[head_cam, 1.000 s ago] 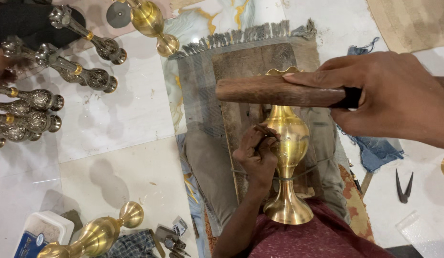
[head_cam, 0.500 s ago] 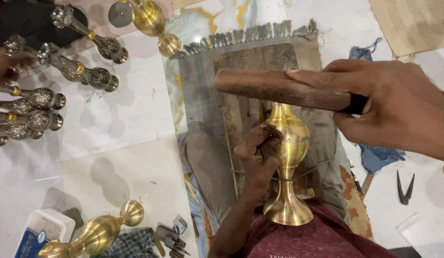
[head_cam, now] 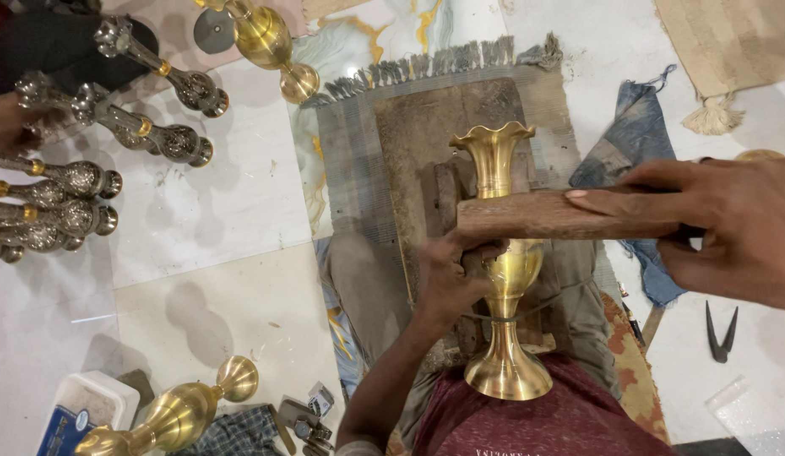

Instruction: The person sits on the floor and shapes a brass vase held on a wooden stake, striking its surface with a wooden mallet while holding a metal punch against the metal with the other hand, rotating the vase to work different areas.

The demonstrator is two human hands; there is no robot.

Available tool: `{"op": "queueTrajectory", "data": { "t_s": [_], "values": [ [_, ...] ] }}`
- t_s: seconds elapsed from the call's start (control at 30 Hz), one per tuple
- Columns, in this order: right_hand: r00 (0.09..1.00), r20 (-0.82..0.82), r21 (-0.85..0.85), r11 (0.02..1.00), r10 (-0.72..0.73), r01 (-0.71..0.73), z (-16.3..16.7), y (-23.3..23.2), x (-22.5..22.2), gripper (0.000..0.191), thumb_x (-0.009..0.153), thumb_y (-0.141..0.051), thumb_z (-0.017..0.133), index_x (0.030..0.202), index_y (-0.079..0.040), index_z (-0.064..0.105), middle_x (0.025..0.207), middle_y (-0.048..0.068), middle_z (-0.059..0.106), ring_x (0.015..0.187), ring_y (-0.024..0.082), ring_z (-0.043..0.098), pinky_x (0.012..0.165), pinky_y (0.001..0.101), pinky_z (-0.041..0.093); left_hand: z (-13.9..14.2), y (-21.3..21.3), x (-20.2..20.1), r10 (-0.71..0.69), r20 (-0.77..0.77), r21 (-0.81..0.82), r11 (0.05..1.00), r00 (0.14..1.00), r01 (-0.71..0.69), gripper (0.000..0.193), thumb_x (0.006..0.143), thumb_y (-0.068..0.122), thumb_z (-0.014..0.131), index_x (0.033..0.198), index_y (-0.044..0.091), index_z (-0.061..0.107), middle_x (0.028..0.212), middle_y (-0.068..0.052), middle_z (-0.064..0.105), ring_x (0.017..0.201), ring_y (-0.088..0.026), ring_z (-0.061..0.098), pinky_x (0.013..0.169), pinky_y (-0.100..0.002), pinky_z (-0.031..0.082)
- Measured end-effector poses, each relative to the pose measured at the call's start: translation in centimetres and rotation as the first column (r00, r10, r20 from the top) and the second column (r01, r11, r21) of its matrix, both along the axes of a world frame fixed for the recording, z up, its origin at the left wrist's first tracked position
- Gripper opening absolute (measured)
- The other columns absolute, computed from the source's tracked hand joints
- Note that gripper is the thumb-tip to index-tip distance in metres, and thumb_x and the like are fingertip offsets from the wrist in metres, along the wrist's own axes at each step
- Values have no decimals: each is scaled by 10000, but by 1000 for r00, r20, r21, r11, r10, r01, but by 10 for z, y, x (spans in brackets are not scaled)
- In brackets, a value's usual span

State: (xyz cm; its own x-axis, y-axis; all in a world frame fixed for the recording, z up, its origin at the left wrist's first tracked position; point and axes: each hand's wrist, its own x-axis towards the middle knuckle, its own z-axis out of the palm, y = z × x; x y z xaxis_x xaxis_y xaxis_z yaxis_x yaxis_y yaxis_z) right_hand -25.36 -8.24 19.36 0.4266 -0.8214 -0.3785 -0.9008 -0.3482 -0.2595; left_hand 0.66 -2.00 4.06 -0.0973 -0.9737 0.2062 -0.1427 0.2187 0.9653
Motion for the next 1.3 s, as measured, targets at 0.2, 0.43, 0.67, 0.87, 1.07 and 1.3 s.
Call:
{"op": "queueTrajectory", "data": {
  "t_s": [0.2,0.43,0.67,0.87,1.07,1.3],
  "values": [
    [922,218,157,944,-319,289,-29,47,-31,920,806,12,711,1595,-360,421,1226,45,667,753,183,753,633,294,640,-1,-18,11,-189,174,-125,969,966,212,449,778,75,868,1193,58,699,1072,-87,784,952,-181,791,911,-304,661],
    [801,494,35,928,-339,371,-58,99,-43,847,694,73,701,1483,-201,566,1304,97,681,760,155,712,541,258,572,12,-36,19,-375,370,-163,875,850,457,481,831,242,874,1245,112,666,1013,-52,794,894,-159,790,829,-305,660],
    [564,768,-271,644,-303,715,-99,162,-4,318,787,92,696,1101,95,649,892,214,655,758,208,631,711,271,517,18,-59,25,-547,389,-268,703,741,659,523,829,237,833,1317,197,649,1019,2,796,838,-143,769,779,-317,615],
    [650,738,-424,625,-181,655,-129,184,8,234,688,137,696,902,127,602,906,265,634,825,292,667,736,327,519,18,-75,25,-639,482,-268,544,600,795,474,868,229,814,1313,244,654,843,3,732,711,-176,692,651,-369,502],
    [608,679,-328,571,-412,752,-145,195,17,544,725,133,739,1264,99,674,1068,254,702,863,246,702,747,316,542,14,-62,22,-562,495,-233,649,663,724,474,822,131,830,1263,254,707,791,18,735,657,-139,683,611,-347,524],
    [575,744,-180,726,-341,664,-118,153,-14,709,723,58,774,1409,64,595,1130,224,697,964,182,680,845,285,552,-2,-27,27,-352,135,-285,881,926,377,482,866,28,783,1328,73,653,1150,-86,780,1033,-164,788,927,-283,671]
  ]
}}
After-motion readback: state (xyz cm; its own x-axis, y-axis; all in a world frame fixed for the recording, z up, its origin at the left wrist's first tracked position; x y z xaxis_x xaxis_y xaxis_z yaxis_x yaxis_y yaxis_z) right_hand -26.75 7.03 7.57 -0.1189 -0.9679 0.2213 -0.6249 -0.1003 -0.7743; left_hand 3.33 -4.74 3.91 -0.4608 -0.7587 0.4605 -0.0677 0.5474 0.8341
